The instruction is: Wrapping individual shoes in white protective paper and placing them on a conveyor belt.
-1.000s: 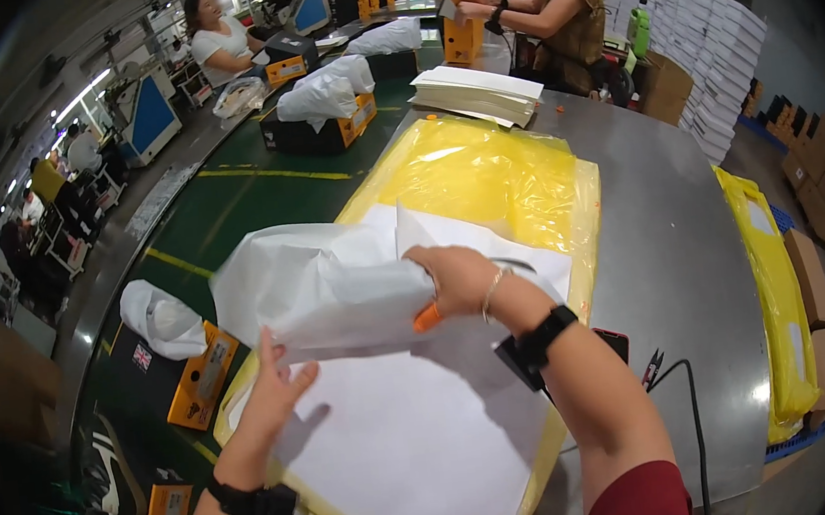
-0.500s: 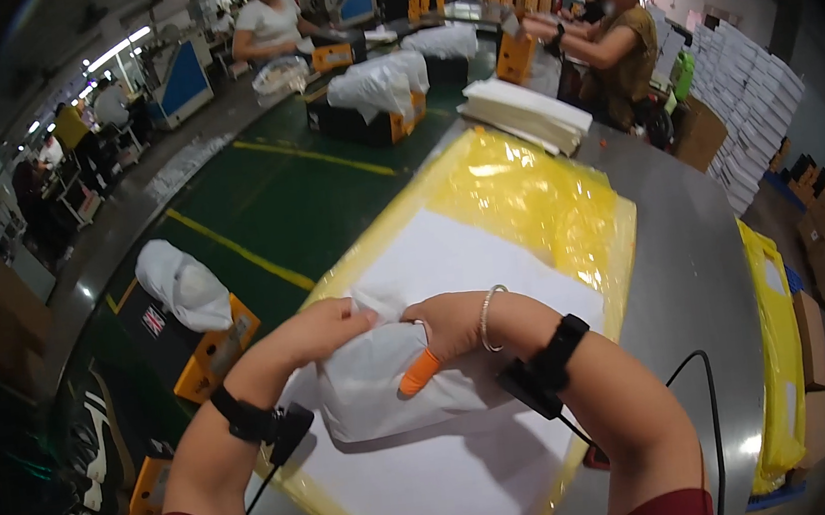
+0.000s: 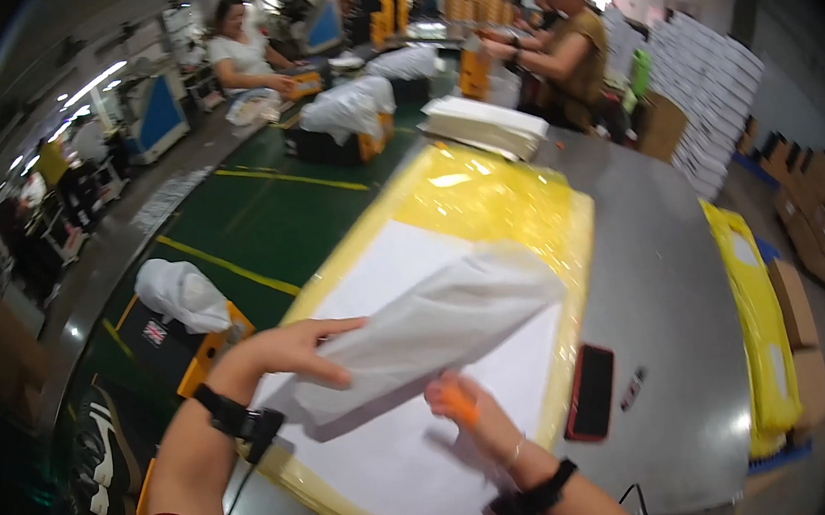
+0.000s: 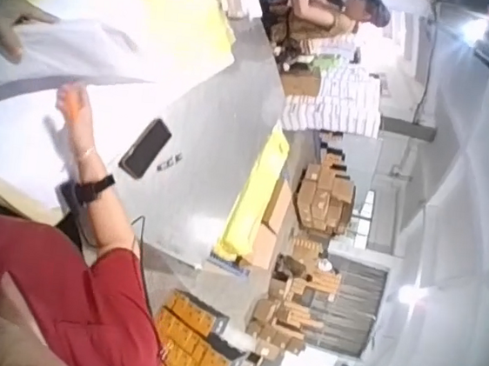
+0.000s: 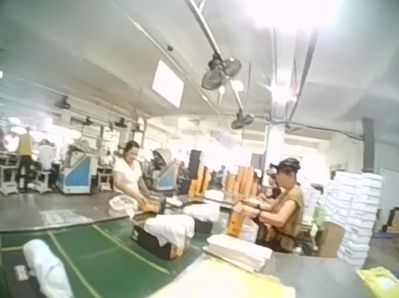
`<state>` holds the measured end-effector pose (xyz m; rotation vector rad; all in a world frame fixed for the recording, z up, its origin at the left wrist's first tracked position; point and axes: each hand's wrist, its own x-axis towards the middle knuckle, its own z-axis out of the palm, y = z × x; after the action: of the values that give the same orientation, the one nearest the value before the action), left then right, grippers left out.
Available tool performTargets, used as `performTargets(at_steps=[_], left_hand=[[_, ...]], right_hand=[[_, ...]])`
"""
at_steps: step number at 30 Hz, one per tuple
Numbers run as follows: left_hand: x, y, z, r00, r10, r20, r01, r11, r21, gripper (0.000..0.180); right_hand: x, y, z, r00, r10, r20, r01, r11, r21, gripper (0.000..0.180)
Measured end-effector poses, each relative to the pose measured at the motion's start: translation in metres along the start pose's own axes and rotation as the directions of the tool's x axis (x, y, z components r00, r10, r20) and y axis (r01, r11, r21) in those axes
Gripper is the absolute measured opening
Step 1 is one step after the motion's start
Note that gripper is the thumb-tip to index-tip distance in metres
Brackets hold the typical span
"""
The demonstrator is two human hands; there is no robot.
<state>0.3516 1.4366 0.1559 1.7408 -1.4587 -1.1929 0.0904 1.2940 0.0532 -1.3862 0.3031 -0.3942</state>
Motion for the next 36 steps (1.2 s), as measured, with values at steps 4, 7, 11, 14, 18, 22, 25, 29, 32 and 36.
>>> performTargets(at_steps=[4, 7, 11, 14, 18, 22, 25, 29, 32, 36], left_hand=[[-0.043, 0.020, 0.011, 0.934, -0.239, 0.265, 0.263, 0.963, -0.057, 0.086], [-0.049, 0.029, 0.033, 0.895, -0.256, 0.365, 0.304, 0.949, -0.082, 0.087], [-0.054, 0.021, 0.037, 0.872, -0.250, 0.421, 0.313, 0.946, -0.087, 0.088], [-0.046, 0.024, 0.036, 0.829, -0.246, 0.502, 0.322, 0.944, -0.070, 0.086], [-0.028, 0.023, 0.022, 0.778, -0.204, 0.594, 0.234, 0.972, 0.027, 0.082], [-0.021, 0.065, -0.012, 0.955, -0.243, 0.172, 0.137, 0.872, 0.470, 0.058], [-0.021, 0.046, 0.017, 0.998, 0.027, 0.061, -0.063, 0.691, 0.720, 0.091], [-0.002, 0.012, 0.025, 0.996, 0.080, -0.033, -0.023, 0.618, 0.786, 0.128], [0.033, 0.017, -0.005, 0.999, 0.001, -0.036, 0.024, 0.727, 0.687, 0.133], [0.071, 0.011, -0.017, 0.916, -0.397, 0.053, 0.395, 0.918, 0.039, 0.135]], right_hand=[[0.013, -0.036, 0.010, 0.929, 0.256, -0.268, 0.033, 0.663, 0.748, 0.049], [-0.008, -0.038, -0.004, 0.896, 0.216, -0.389, -0.010, 0.884, 0.468, 0.042], [-0.030, -0.032, 0.017, 0.935, -0.107, -0.337, 0.008, 0.959, -0.282, 0.051], [-0.038, -0.043, 0.030, 0.929, -0.322, -0.180, 0.193, 0.839, -0.509, 0.072], [-0.019, -0.066, 0.051, 0.831, -0.383, 0.403, 0.520, 0.281, -0.806, 0.067], [0.035, -0.069, 0.037, 0.928, 0.229, 0.293, 0.160, 0.465, -0.871, 0.040], [0.092, -0.076, 0.005, 0.783, 0.588, 0.202, -0.141, 0.484, -0.863, 0.040], [0.129, -0.094, -0.036, 0.963, 0.239, 0.121, -0.124, 0.798, -0.589, 0.048], [0.096, -0.097, -0.053, 0.951, -0.307, -0.022, 0.216, 0.715, -0.665, 0.029], [0.036, -0.031, -0.063, 0.950, -0.221, -0.220, 0.007, 0.722, -0.692, 0.045]])
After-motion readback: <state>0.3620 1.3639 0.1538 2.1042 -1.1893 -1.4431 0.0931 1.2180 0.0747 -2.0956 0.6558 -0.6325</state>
